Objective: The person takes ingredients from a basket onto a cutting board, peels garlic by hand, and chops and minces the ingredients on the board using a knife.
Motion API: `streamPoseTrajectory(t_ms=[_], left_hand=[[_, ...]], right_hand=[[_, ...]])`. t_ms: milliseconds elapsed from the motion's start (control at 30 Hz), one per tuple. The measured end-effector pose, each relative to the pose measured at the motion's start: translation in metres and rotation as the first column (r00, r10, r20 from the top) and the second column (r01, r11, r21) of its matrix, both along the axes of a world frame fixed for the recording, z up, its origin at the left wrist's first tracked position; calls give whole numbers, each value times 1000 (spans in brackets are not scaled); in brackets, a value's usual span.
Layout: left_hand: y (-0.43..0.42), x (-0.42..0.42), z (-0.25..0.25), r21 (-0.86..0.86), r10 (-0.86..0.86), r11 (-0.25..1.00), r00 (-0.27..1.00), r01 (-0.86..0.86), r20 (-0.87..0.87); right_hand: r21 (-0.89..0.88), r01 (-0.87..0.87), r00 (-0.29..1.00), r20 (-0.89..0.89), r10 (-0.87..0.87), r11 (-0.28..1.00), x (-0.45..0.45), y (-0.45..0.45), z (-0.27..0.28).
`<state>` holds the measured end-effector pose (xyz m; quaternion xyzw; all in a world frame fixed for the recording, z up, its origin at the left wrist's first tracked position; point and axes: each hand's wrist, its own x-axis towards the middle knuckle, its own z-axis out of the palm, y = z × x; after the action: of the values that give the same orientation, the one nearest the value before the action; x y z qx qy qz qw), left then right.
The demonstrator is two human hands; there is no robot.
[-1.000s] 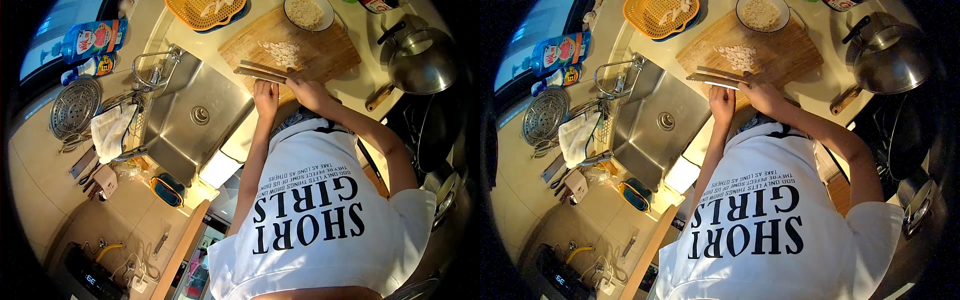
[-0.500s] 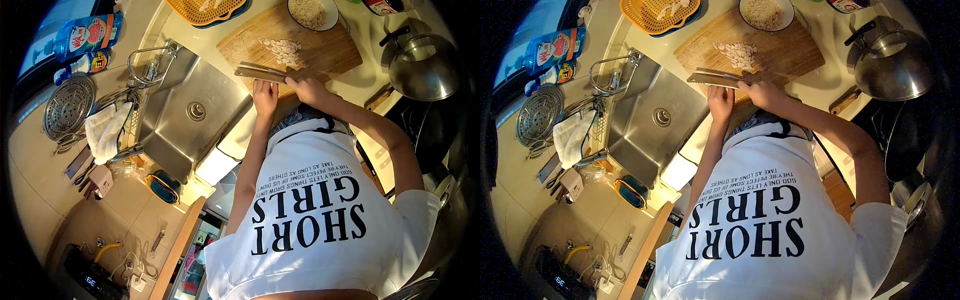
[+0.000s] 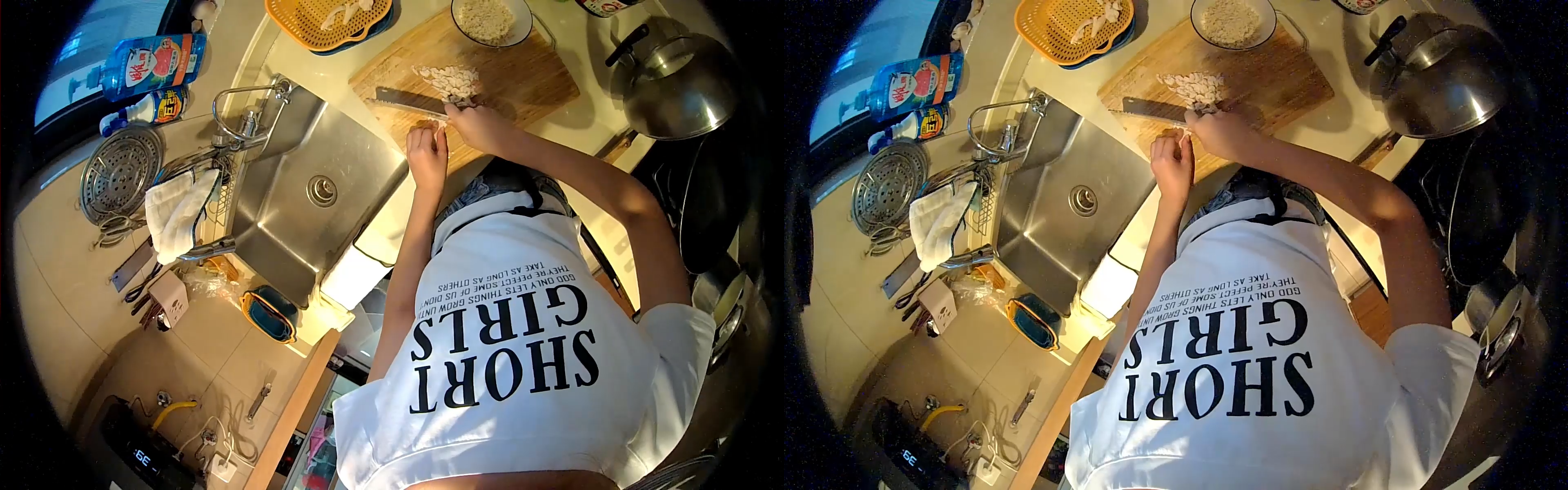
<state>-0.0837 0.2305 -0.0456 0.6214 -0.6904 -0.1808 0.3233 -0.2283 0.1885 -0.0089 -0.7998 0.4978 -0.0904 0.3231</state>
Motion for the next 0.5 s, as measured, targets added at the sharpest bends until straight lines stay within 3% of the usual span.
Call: streamPoseTrajectory(t_ms=[33, 233, 433, 500], left_hand=[[0, -1, 0, -1, 2, 1000, 1000, -2, -10], [3, -1, 1, -12, -25, 1000, 999, 25, 28], [-2, -2, 6, -49, -41, 998, 996, 45, 83], [0, -3, 7, -53, -35, 998, 997, 39, 71]], right_hand=[[-81, 10, 1000, -2, -10, 997, 0, 1, -3], [-25, 111, 992, -56, -113, 993, -7, 6, 0], [-68, 67, 976, -203, -79, 995, -23, 16, 0], [-84, 69, 983, -162, -82, 994, -10, 12, -1]])
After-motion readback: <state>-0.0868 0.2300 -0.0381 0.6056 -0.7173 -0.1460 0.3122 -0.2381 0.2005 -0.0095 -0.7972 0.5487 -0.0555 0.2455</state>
